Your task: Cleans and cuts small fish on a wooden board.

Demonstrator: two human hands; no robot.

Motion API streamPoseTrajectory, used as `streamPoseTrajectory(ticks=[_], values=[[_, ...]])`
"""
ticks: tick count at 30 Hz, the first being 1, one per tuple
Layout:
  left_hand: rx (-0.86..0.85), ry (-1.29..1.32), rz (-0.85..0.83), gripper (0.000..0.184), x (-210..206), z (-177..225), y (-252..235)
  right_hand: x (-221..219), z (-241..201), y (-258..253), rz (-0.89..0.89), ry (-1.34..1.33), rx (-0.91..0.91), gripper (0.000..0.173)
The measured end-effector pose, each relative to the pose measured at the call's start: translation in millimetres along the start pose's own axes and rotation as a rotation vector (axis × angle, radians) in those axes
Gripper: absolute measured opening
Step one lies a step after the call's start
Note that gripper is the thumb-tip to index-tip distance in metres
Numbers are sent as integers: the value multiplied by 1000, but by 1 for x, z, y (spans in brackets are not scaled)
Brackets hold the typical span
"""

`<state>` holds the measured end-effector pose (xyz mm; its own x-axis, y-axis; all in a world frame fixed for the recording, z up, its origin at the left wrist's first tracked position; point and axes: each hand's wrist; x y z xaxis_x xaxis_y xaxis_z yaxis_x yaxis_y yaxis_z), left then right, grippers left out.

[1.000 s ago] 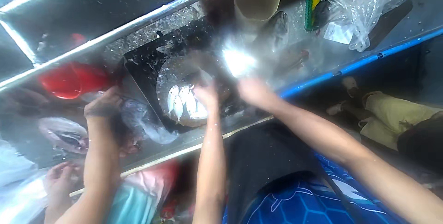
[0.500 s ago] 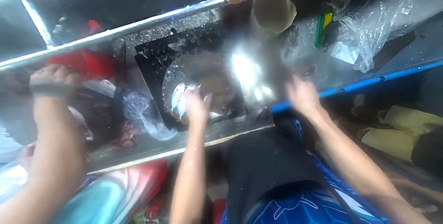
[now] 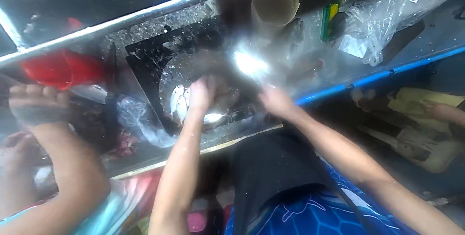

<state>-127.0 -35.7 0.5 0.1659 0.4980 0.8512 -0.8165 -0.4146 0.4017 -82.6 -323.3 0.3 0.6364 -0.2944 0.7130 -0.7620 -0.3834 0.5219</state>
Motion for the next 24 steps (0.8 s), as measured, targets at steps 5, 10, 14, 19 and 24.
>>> streamPoseTrajectory(ticks=[5, 10, 14, 19, 24], values=[[-480, -167, 143, 41, -9, 8, 12, 9, 5, 7, -16, -19, -8, 43], [-495, -8, 156, 39, -43, -32, 21, 10, 0, 16, -10, 33, -1, 34], [-551, 68, 172, 30, -39, -38, 2, 7, -8, 27, -46, 36, 16, 34], [-493, 194, 245, 25, -47, -36, -9, 10, -10, 31, -81, 39, -17, 36], [-515, 191, 208, 22, -45, -44, -7, 6, -7, 33, -96, 31, -17, 36]])
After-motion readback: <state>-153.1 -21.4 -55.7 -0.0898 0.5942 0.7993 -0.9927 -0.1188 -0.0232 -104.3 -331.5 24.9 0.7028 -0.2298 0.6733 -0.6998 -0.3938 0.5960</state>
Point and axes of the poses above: each hand's wrist, its own y-axis away from the middle knuckle, its own x-axis out of the back of the hand, z = x × y, and after that the axes turned 13 degrees about z, right-handed
